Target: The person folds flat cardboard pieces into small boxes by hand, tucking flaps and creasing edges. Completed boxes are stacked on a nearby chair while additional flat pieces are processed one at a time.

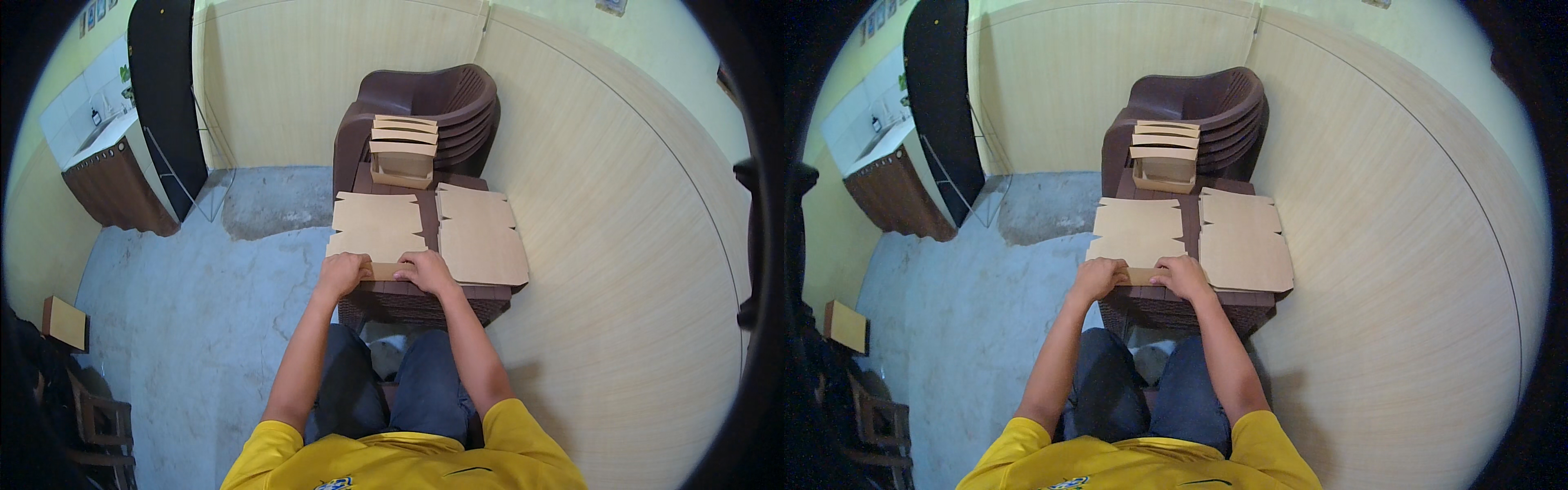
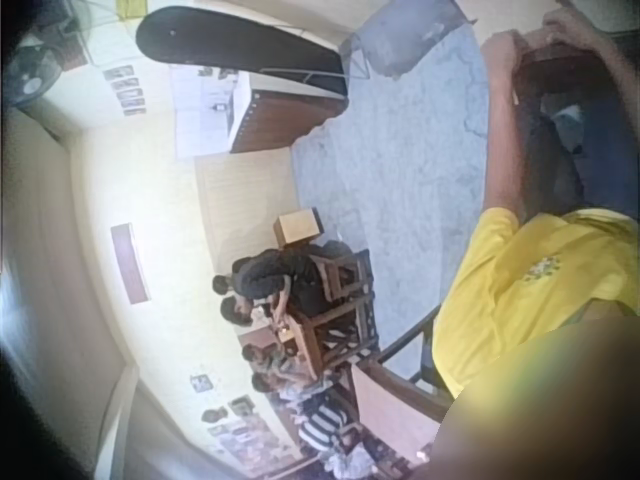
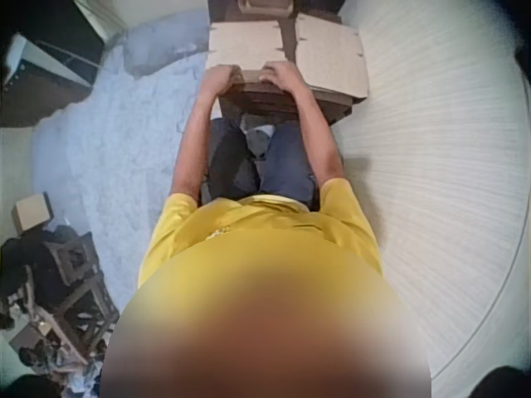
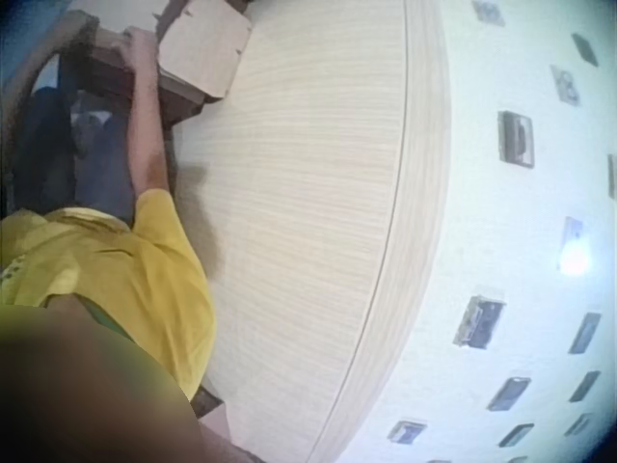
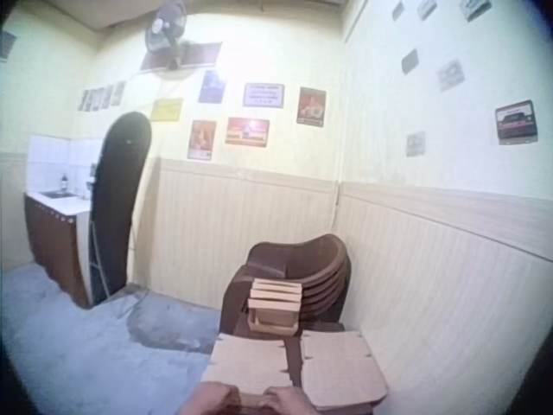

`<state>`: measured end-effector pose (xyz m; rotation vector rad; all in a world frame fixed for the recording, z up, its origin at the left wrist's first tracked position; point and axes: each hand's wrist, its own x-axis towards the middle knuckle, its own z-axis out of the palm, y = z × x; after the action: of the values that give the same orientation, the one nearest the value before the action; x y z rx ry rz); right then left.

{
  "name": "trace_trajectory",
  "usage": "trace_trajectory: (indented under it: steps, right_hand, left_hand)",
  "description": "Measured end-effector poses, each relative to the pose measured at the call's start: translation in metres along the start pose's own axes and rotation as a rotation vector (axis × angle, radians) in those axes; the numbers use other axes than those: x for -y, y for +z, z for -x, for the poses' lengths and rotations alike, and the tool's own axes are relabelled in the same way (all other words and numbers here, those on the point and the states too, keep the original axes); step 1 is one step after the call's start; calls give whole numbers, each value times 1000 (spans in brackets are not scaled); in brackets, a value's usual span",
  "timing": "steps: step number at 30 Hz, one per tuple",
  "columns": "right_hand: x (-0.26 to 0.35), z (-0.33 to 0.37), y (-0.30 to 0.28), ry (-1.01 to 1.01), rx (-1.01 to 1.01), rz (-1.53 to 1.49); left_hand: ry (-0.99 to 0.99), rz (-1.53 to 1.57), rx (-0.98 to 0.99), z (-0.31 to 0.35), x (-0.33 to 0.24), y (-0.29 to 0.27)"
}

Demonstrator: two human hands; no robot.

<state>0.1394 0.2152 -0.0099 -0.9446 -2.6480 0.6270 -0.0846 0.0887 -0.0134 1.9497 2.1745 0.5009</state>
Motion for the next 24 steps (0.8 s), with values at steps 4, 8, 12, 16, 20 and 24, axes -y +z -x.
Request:
trace_trajectory:
  steps: [4,8,12,16,20,24]
  right_hand:
    - [-9,-6,6,60,-52,-78]
    - [-15,-7,16,18,-142,-86]
    - [-7,-1,18,81,-228,-96]
    - [8,12,24,-50,-492,238]
    - [24,20,58,-209,-424,235]
    - [41,35,94,-122,-506,135]
  left_hand:
    - [18,25,-88,0,8,11]
    - [-20,66,-148,3,18,20]
    - [-31,-29,-359,12,13,22]
    - [30,-248,-716,17,-8,30]
    - [57,-146,-297,25,-36,51]
    - [-119,-19,-254,36,-47,67]
